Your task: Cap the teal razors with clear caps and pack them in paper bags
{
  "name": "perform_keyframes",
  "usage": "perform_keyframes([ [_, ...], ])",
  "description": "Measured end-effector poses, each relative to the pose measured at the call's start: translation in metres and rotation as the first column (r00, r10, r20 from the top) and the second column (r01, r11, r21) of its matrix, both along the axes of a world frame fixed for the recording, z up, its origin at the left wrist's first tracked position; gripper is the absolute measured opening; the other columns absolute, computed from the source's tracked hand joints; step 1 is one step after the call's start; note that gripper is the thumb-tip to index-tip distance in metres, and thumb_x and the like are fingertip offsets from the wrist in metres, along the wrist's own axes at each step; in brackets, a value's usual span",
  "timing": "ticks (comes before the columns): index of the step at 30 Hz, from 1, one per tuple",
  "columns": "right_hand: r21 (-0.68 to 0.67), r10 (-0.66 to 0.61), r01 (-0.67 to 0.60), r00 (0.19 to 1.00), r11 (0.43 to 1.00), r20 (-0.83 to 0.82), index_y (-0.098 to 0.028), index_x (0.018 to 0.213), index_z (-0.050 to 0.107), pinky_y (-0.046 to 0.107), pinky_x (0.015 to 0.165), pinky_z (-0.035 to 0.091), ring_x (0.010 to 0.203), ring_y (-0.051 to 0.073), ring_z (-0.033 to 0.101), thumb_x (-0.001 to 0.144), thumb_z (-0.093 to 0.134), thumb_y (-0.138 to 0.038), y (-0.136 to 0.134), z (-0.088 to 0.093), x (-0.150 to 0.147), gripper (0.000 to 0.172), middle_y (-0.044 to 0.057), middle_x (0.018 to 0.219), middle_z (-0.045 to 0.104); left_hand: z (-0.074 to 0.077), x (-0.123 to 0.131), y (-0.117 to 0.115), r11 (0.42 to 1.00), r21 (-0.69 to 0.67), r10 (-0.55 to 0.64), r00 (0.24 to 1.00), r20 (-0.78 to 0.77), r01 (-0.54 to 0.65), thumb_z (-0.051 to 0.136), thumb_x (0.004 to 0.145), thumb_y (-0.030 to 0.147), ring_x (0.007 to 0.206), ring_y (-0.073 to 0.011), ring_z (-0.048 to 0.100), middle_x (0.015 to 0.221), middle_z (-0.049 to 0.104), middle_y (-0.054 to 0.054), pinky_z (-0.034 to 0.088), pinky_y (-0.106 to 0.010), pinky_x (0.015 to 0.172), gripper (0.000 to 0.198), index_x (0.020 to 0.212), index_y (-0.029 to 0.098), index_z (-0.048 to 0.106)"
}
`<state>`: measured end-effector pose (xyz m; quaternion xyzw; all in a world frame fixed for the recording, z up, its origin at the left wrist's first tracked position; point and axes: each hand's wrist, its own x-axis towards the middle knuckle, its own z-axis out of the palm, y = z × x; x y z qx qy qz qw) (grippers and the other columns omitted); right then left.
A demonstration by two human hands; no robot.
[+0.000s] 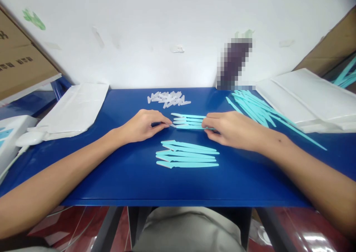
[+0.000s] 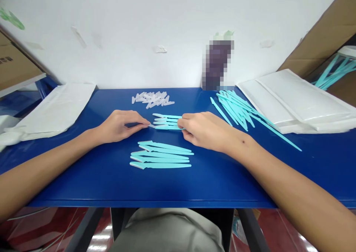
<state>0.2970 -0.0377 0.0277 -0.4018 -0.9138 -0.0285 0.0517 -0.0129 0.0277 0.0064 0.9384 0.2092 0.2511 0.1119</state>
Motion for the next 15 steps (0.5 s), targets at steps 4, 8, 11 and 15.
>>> perform_keyframes([
  [4,-0.057,-0.001,-0.001,0.999,0.998,-0.041,-0.02,0.083,0.06,0.029,0.058,0.028,0.061,0.014,0.051,0.091,0.052,-0.016,-0.0011,0.0008,-0.0009,0.012,0.002,0.079,0.064,-0.0027,0.0002,0.0029,1.0,0.017,0.002,1.0,0.007,-0.002,0.065,0.101,0.038,0.08,-0.0169,0.075,0.094,0.081,-0.005,0.058,-0.025,0.075,0.024,0.105,0.019,0.08],
  [8,-0.087,-0.01,0.006,0.999,0.996,-0.041,-0.02,0.083,0.058,0.029,0.058,0.028,0.061,0.013,0.051,0.09,0.052,-0.016,-0.0017,0.0025,-0.0026,0.01,0.001,0.08,0.065,-0.0005,-0.0021,0.0064,0.997,0.075,-0.03,0.997,-0.074,0.036,0.063,0.103,0.041,0.078,-0.0173,0.072,0.088,0.078,-0.006,0.054,-0.026,0.072,0.03,0.098,0.017,0.08],
  [11,-0.101,-0.028,0.024,0.999,0.995,-0.03,-0.02,0.081,0.055,0.029,0.058,0.028,0.061,0.013,0.049,0.09,0.051,-0.016,-0.002,0.0043,-0.0026,0.011,0.0,0.077,0.063,0.001,-0.0036,0.0061,0.992,0.081,-0.089,0.987,-0.137,0.101,0.062,0.104,0.038,0.082,-0.018,0.071,0.09,0.076,-0.007,0.054,-0.027,0.075,0.029,0.098,0.017,0.08],
  [15,-0.143,-0.028,0.022,0.999,0.989,-0.042,-0.021,0.08,0.055,0.029,0.059,0.029,0.062,0.014,0.05,0.09,0.051,-0.016,-0.0025,0.0066,-0.0008,0.012,0.001,0.078,0.062,-0.0005,-0.0025,0.0033,0.984,0.128,-0.103,0.983,-0.151,0.123,0.059,0.105,0.035,0.083,-0.0183,0.071,0.094,0.076,-0.009,0.054,-0.028,0.077,0.029,0.103,0.017,0.081],
])
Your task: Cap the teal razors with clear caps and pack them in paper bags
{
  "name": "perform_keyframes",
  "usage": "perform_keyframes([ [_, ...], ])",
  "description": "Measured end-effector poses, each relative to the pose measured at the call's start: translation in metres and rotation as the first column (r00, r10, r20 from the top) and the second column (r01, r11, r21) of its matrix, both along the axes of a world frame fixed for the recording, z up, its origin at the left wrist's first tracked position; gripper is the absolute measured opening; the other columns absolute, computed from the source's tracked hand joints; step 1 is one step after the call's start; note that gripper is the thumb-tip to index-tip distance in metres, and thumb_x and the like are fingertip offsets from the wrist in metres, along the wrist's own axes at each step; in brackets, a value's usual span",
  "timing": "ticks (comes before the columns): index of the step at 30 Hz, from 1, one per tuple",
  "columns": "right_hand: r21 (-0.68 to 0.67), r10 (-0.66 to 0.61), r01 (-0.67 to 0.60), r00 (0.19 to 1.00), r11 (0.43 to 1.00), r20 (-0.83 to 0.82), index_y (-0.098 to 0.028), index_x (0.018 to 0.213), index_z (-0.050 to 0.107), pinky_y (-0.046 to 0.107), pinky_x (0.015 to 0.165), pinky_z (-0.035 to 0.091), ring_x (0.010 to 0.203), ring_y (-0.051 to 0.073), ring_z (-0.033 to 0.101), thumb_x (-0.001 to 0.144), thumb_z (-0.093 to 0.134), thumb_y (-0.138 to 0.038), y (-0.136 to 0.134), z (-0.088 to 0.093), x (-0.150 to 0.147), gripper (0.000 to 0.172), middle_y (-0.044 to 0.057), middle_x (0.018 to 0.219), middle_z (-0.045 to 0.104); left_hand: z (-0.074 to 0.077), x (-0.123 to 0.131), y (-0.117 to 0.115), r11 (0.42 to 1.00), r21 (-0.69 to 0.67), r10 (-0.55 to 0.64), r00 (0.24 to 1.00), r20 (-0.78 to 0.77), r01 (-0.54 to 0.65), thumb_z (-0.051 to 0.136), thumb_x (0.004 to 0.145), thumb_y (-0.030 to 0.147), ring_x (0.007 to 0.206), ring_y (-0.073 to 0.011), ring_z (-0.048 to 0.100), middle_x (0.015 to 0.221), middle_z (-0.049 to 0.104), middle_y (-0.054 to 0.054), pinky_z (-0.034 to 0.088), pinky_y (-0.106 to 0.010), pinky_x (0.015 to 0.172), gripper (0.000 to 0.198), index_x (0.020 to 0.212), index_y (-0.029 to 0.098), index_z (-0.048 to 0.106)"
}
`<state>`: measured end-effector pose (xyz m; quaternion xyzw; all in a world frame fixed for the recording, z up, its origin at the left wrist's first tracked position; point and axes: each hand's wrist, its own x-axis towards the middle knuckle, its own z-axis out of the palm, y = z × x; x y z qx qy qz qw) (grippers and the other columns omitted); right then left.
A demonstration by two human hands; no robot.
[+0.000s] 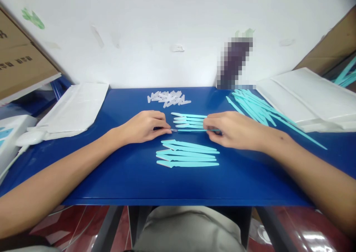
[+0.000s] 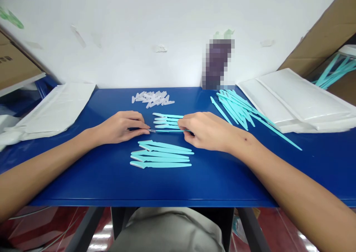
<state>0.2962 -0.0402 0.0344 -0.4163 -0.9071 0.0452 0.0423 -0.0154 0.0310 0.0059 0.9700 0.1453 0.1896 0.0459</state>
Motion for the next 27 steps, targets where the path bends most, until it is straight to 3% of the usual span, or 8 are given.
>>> perform_keyframes([
  [5,-0.027,0.012,-0.013,1.0,1.0,-0.014,-0.021,0.08,0.056,0.03,0.06,0.03,0.064,0.015,0.051,0.092,0.05,-0.017,0.0,0.002,0.001,0.014,0.001,0.079,0.061,-0.003,0.005,-0.004,0.997,0.067,0.033,0.999,-0.007,-0.032,0.059,0.105,0.037,0.074,-0.0176,0.068,0.084,0.075,-0.007,0.049,-0.029,0.07,0.029,0.1,0.018,0.082],
  [11,0.063,0.089,-0.085,0.994,0.994,-0.065,-0.017,0.086,0.064,0.03,0.062,0.033,0.065,0.014,0.054,0.096,0.048,-0.015,-0.004,-0.005,-0.015,0.019,0.004,0.083,0.065,-0.007,0.023,-0.013,0.969,-0.244,0.06,0.989,0.139,-0.024,0.066,0.101,0.035,0.073,-0.0153,0.065,0.084,0.072,-0.006,0.05,-0.027,0.067,0.025,0.091,0.017,0.081],
  [15,0.194,0.094,-0.092,0.996,0.977,-0.001,-0.016,0.09,0.069,0.031,0.059,0.033,0.067,0.016,0.057,0.098,0.051,-0.016,-0.006,-0.011,-0.019,0.02,0.005,0.082,0.068,-0.006,0.023,-0.01,0.971,-0.228,0.102,0.989,0.102,-0.077,0.063,0.102,0.039,0.078,-0.0174,0.066,0.086,0.072,-0.006,0.051,-0.029,0.072,0.028,0.095,0.018,0.081],
  [17,0.257,0.084,-0.093,0.995,0.962,0.048,-0.016,0.093,0.073,0.031,0.061,0.036,0.074,0.02,0.062,0.101,0.055,-0.023,-0.005,-0.011,-0.016,0.022,0.006,0.082,0.069,-0.005,0.016,-0.003,0.971,-0.151,0.193,0.98,0.054,-0.183,0.055,0.104,0.044,0.09,-0.0224,0.067,0.097,0.073,-0.009,0.053,-0.036,0.085,0.037,0.108,0.018,0.08],
  [19,0.3,0.068,-0.088,0.995,0.95,0.074,-0.016,0.095,0.076,0.032,0.065,0.039,0.079,0.023,0.065,0.104,0.055,-0.034,-0.004,-0.009,-0.012,0.029,0.008,0.083,0.07,-0.004,0.007,0.005,0.934,-0.049,0.354,0.935,-0.007,-0.354,0.046,0.106,0.048,0.113,-0.0323,0.064,0.123,0.07,-0.017,0.05,-0.05,0.101,0.048,0.131,0.016,0.072],
  [21,0.303,0.078,-0.089,0.996,0.949,0.048,-0.016,0.098,0.078,0.033,0.067,0.041,0.083,0.024,0.067,0.105,0.053,-0.042,-0.005,-0.006,-0.01,0.036,0.009,0.087,0.072,-0.005,0.001,0.013,0.871,0.0,0.489,0.866,-0.101,-0.492,0.041,0.106,0.051,0.138,-0.0429,0.048,0.154,0.051,-0.021,0.04,-0.065,0.11,0.06,0.152,0.015,0.054],
  [24,0.205,0.147,-0.139,0.989,0.969,-0.028,-0.019,0.105,0.079,0.031,0.068,0.044,0.085,0.021,0.068,0.105,0.054,-0.043,-0.008,-0.004,-0.011,0.034,0.008,0.093,0.073,-0.007,-0.003,0.018,0.852,0.008,0.51,0.827,-0.236,-0.523,0.035,0.106,0.053,0.155,-0.0467,0.025,0.171,0.027,-0.017,0.03,-0.071,0.116,0.064,0.159,0.018,0.044],
  [27,0.067,0.193,-0.189,0.98,0.98,-0.058,-0.021,0.104,0.08,0.031,0.069,0.045,0.082,0.019,0.068,0.104,0.056,-0.035,-0.011,-0.006,-0.015,0.027,0.005,0.094,0.072,-0.008,-0.001,0.017,0.876,0.066,0.479,0.852,-0.21,-0.477,0.038,0.106,0.048,0.155,-0.0431,0.03,0.165,0.041,-0.017,0.029,-0.066,0.119,0.057,0.144,0.014,0.062],
])
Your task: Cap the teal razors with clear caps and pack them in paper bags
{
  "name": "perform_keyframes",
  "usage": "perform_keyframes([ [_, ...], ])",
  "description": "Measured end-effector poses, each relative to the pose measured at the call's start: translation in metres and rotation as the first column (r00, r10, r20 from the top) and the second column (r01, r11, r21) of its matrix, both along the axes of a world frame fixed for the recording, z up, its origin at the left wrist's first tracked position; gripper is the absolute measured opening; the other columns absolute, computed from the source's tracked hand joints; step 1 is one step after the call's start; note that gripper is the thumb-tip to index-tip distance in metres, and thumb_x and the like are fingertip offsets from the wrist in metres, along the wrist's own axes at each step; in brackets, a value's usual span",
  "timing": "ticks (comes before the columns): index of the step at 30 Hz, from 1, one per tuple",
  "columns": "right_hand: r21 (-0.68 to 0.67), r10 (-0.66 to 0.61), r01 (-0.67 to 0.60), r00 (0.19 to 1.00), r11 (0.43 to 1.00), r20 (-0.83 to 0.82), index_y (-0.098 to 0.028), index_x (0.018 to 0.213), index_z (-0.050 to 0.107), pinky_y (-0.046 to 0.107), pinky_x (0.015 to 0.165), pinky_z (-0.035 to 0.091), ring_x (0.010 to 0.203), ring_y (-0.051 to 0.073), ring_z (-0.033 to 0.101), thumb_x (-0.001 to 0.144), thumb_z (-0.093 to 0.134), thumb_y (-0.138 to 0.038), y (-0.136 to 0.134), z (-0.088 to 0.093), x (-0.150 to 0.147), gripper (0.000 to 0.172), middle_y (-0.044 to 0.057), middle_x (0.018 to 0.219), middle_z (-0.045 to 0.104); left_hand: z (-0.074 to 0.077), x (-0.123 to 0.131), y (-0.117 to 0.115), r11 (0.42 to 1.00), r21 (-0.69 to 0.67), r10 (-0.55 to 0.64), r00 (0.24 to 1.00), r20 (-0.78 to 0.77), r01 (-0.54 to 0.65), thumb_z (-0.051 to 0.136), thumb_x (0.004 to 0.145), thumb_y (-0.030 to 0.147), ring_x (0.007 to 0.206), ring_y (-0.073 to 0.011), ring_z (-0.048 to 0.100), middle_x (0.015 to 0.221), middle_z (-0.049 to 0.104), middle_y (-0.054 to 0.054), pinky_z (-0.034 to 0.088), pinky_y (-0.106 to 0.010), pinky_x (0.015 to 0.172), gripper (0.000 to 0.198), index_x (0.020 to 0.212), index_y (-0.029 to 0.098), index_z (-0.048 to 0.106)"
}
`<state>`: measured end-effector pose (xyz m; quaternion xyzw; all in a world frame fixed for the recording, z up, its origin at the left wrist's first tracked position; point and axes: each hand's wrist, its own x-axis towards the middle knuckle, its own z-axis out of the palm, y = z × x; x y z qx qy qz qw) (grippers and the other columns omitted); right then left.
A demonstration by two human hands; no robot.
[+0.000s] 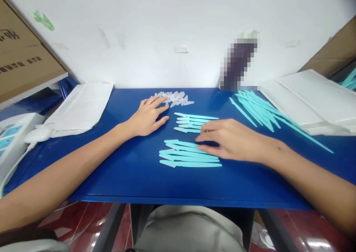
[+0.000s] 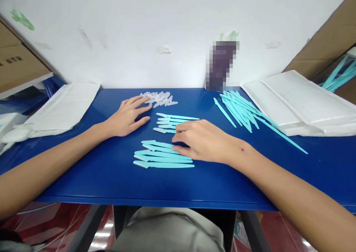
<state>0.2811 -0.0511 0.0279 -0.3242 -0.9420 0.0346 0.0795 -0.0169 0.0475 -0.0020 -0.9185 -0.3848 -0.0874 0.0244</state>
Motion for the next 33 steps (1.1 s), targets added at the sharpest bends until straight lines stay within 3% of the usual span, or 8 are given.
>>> perform_keyframes([
  [3,-0.05,-0.033,0.034,0.999,0.998,0.02,-0.022,0.098,0.08,0.031,0.067,0.044,0.081,0.018,0.067,0.102,0.054,-0.025,0.0,-0.001,-0.002,0.026,0.005,0.093,0.072,0.001,0.001,-0.003,0.998,0.069,-0.017,0.999,0.048,0.014,0.04,0.104,0.037,0.133,-0.037,0.058,0.139,0.068,-0.016,0.038,-0.061,0.111,0.046,0.124,0.013,0.074],
  [6,-0.069,-0.098,0.1,0.995,0.993,0.036,-0.02,0.095,0.078,0.031,0.067,0.044,0.08,0.019,0.067,0.097,0.056,-0.02,0.002,0.002,0.0,0.022,0.005,0.093,0.072,0.004,0.001,-0.004,0.99,0.099,-0.105,0.994,0.01,0.104,0.039,0.104,0.029,0.11,-0.0313,0.069,0.124,0.074,-0.016,0.047,-0.053,0.099,0.043,0.119,0.013,0.077],
  [11,-0.145,-0.155,0.157,0.988,0.977,0.021,-0.02,0.091,0.071,0.029,0.067,0.043,0.073,0.016,0.062,0.088,0.059,-0.014,0.005,0.009,0.009,0.013,0.003,0.092,0.072,0.009,-0.003,-0.003,0.969,0.004,-0.248,0.967,0.056,0.248,0.037,0.106,0.027,0.098,-0.0251,0.068,0.113,0.071,-0.015,0.053,-0.039,0.086,0.044,0.123,0.014,0.075],
  [16,-0.116,-0.192,0.196,0.98,0.974,0.043,-0.021,0.086,0.063,0.028,0.063,0.037,0.069,0.016,0.057,0.086,0.056,-0.014,0.008,0.01,0.016,0.01,0.003,0.087,0.069,0.016,-0.006,-0.001,0.953,-0.219,-0.155,0.959,0.238,0.208,0.055,0.101,0.038,0.082,-0.0187,0.067,0.1,0.074,-0.008,0.052,-0.03,0.075,0.029,0.105,0.017,0.075],
  [23,-0.077,-0.22,0.223,0.974,0.972,0.047,-0.023,0.083,0.05,0.028,0.058,0.031,0.06,0.014,0.048,0.086,0.052,-0.015,0.006,0.015,0.014,0.008,-0.001,0.075,0.06,0.031,-0.001,-0.016,0.859,-0.461,-0.122,0.964,0.237,0.222,0.067,0.095,0.043,0.072,-0.0145,0.061,0.086,0.072,-0.003,0.045,-0.024,0.061,0.025,0.094,0.019,0.074],
  [27,-0.1,-0.24,0.246,0.969,0.964,0.066,-0.021,0.107,0.059,0.029,0.058,0.035,0.061,0.016,0.054,0.088,0.051,-0.017,0.007,0.012,0.016,0.021,0.001,0.083,0.068,0.029,0.005,-0.024,0.826,-0.491,-0.157,0.95,0.269,0.275,0.072,0.094,0.042,0.069,-0.0128,0.059,0.081,0.07,-0.001,0.044,-0.023,0.06,0.023,0.092,0.02,0.075],
  [30,-0.052,-0.22,0.221,0.975,0.974,0.031,-0.019,0.132,0.057,0.033,0.07,0.045,0.082,0.022,0.067,0.095,0.045,-0.018,0.01,0.006,0.02,0.039,0.009,0.111,0.073,0.021,0.01,-0.027,0.825,-0.421,-0.226,0.903,0.366,0.377,0.071,0.096,0.037,0.073,-0.0127,0.061,0.086,0.071,-0.002,0.047,-0.022,0.063,0.018,0.095,0.019,0.077],
  [33,-0.012,-0.197,0.197,0.98,0.98,-0.014,-0.017,0.148,0.049,0.037,0.08,0.05,0.098,0.027,0.069,0.099,0.037,-0.016,0.011,0.003,0.023,0.05,0.015,0.127,0.068,0.013,0.014,-0.029,0.835,-0.32,-0.296,0.856,0.424,0.447,0.066,0.099,0.032,0.08,-0.0144,0.065,0.097,0.072,-0.007,0.052,-0.024,0.071,0.018,0.103,0.02,0.079],
])
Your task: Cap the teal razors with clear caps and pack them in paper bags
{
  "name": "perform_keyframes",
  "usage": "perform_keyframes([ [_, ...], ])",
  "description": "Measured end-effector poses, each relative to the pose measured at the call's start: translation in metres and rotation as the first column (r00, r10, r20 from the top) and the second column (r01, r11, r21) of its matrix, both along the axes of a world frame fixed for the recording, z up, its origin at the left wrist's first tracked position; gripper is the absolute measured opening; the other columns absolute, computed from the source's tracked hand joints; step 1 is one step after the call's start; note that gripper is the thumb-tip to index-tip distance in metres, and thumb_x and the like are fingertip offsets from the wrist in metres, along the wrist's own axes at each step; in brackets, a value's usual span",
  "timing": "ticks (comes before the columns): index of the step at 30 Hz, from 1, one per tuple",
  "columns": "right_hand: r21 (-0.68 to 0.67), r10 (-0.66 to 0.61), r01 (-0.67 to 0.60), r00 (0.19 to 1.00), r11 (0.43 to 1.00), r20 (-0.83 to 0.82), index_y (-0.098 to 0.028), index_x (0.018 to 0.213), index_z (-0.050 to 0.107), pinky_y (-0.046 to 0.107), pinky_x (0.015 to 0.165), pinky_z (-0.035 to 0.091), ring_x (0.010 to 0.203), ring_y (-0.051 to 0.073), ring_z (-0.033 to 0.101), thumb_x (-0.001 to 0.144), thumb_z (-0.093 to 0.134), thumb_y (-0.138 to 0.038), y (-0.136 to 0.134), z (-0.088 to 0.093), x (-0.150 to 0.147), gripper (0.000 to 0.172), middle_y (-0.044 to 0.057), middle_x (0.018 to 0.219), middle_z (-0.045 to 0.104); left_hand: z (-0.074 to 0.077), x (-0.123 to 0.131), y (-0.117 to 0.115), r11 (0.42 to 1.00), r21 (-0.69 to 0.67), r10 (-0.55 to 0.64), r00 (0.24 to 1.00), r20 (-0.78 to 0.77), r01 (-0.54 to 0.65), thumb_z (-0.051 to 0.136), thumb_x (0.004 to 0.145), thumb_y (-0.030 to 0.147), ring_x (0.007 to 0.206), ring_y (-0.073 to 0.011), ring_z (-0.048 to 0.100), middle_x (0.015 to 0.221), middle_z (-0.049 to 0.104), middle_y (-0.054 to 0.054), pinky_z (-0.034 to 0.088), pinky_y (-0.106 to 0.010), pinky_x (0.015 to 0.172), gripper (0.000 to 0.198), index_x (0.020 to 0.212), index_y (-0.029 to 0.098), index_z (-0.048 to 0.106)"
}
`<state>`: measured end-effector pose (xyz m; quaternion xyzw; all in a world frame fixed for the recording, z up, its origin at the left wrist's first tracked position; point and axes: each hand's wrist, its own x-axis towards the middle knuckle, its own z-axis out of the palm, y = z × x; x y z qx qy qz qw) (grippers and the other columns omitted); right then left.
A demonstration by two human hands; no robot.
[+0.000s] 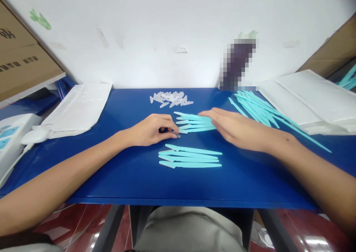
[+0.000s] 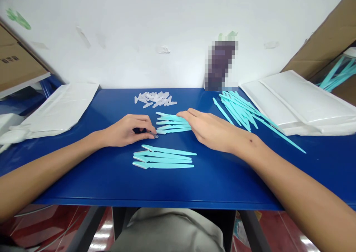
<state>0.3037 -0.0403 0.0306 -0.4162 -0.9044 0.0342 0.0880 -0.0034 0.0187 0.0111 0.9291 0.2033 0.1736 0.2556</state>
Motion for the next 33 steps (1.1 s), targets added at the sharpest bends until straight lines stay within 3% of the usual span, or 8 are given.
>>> perform_keyframes([
  [3,0.017,-0.036,0.036,0.999,0.999,-0.007,-0.016,0.148,0.049,0.039,0.08,0.05,0.097,0.028,0.069,0.103,0.034,-0.023,-0.001,0.001,-0.001,0.048,0.016,0.125,0.069,-0.005,0.0,0.0,0.999,0.052,0.001,1.0,0.027,-0.002,0.062,0.101,0.029,0.081,-0.0148,0.067,0.102,0.073,-0.009,0.053,-0.025,0.071,0.022,0.111,0.02,0.08],
  [7,-0.019,-0.022,0.022,0.999,1.0,0.032,-0.02,0.119,0.065,0.035,0.072,0.044,0.084,0.025,0.068,0.107,0.035,-0.033,-0.002,0.007,-0.005,0.035,0.01,0.102,0.073,-0.005,0.0,0.0,0.997,0.051,0.061,0.997,0.047,-0.063,0.067,0.097,0.031,0.075,-0.0141,0.066,0.095,0.075,-0.008,0.053,-0.024,0.066,0.021,0.109,0.019,0.08],
  [12,-0.036,0.004,-0.001,0.997,0.999,0.079,-0.02,0.092,0.067,0.032,0.065,0.037,0.071,0.019,0.06,0.104,0.041,-0.029,-0.004,0.01,-0.005,0.03,0.007,0.088,0.065,-0.003,0.002,-0.001,0.992,-0.001,0.126,0.991,0.053,-0.126,0.074,0.092,0.034,0.067,-0.0117,0.063,0.086,0.075,-0.005,0.05,-0.022,0.062,0.017,0.093,0.018,0.08],
  [19,-0.043,0.06,-0.057,0.995,0.997,0.079,-0.017,0.102,0.072,0.033,0.063,0.036,0.071,0.018,0.059,0.108,0.037,-0.028,-0.007,0.001,-0.013,0.037,0.008,0.092,0.062,-0.005,0.01,-0.006,0.991,-0.021,0.13,0.989,0.074,-0.129,0.075,0.092,0.032,0.069,-0.013,0.066,0.085,0.075,-0.005,0.05,-0.023,0.062,0.015,0.089,0.018,0.08],
  [23,0.016,0.09,-0.092,0.99,0.996,0.106,-0.015,0.113,0.071,0.033,0.06,0.035,0.067,0.018,0.058,0.105,0.04,-0.021,-0.01,-0.007,-0.025,0.033,0.008,0.092,0.066,-0.006,0.017,-0.01,0.995,0.066,0.074,0.994,0.078,-0.08,0.07,0.096,0.031,0.071,-0.0145,0.067,0.084,0.075,-0.005,0.052,-0.026,0.066,0.018,0.087,0.018,0.079],
  [28,0.168,0.042,-0.057,0.995,0.984,0.093,-0.017,0.12,0.067,0.032,0.07,0.041,0.088,0.023,0.065,0.105,0.042,-0.024,-0.009,-0.008,-0.026,0.029,0.01,0.101,0.071,-0.01,0.004,0.008,0.953,0.253,0.163,0.986,0.043,-0.169,0.053,0.105,0.041,0.103,-0.0234,0.069,0.11,0.076,-0.01,0.053,-0.037,0.094,0.033,0.116,0.019,0.075],
  [31,0.223,0.004,-0.034,0.991,0.974,0.135,-0.015,0.114,0.068,0.035,0.074,0.04,0.091,0.025,0.064,0.106,0.044,-0.031,-0.008,-0.006,-0.024,0.031,0.012,0.104,0.07,-0.014,-0.007,0.023,0.896,0.337,0.328,0.943,-0.058,-0.291,0.04,0.108,0.043,0.135,-0.0326,0.054,0.147,0.061,-0.015,0.04,-0.055,0.114,0.047,0.143,0.019,0.061],
  [33,0.225,-0.003,-0.027,0.992,0.974,0.13,-0.015,0.111,0.07,0.037,0.077,0.038,0.09,0.026,0.063,0.106,0.045,-0.036,-0.009,-0.003,-0.024,0.032,0.012,0.101,0.07,-0.016,-0.01,0.028,0.886,0.345,0.38,0.912,-0.153,-0.311,0.036,0.109,0.044,0.145,-0.037,0.044,0.158,0.05,-0.017,0.034,-0.064,0.116,0.053,0.153,0.018,0.051],
])
